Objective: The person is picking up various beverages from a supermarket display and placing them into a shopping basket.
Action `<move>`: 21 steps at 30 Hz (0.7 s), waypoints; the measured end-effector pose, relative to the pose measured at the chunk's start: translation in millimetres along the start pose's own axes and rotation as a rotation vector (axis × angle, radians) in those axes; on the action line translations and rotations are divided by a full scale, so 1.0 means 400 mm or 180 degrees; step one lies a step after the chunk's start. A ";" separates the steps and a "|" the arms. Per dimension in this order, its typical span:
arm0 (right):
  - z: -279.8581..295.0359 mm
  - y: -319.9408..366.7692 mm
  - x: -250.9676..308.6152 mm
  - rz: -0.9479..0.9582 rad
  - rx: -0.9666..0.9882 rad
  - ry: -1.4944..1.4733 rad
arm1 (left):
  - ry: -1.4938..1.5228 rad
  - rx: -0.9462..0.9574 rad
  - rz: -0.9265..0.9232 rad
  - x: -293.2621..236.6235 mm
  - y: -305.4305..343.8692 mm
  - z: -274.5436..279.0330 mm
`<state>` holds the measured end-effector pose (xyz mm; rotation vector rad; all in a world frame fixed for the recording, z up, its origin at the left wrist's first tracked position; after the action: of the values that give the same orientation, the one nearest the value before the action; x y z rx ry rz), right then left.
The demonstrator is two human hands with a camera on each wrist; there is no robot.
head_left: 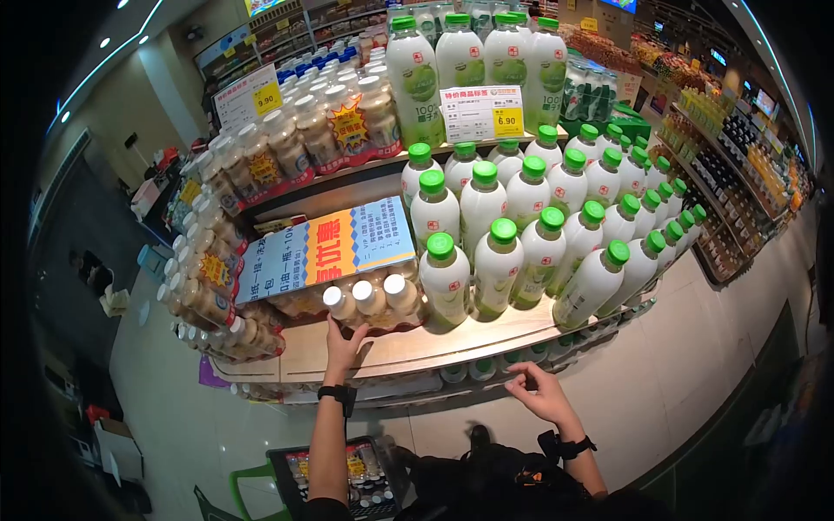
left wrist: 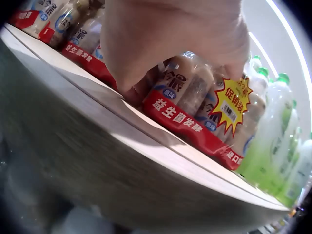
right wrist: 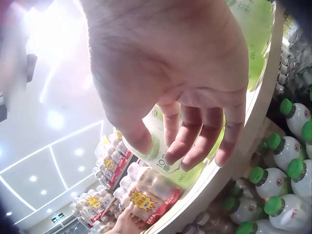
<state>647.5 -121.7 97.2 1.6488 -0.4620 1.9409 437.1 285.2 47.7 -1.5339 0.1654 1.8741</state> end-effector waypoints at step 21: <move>-0.091 -0.078 0.024 0.0335 0.0764 0.0314 | 0.1813 -0.1327 0.0763 -0.063 0.336 -0.045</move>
<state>636.5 -74.0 96.8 1.6929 -0.2916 2.2170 375.0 164.8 22.1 -2.4097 0.2323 1.6614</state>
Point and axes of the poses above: each hand's wrist, its own y-axis away from the middle knuckle, its own z-axis out of the back of the hand, x = y × z, the point moved 7 cm from there along -y, towards the middle knuckle
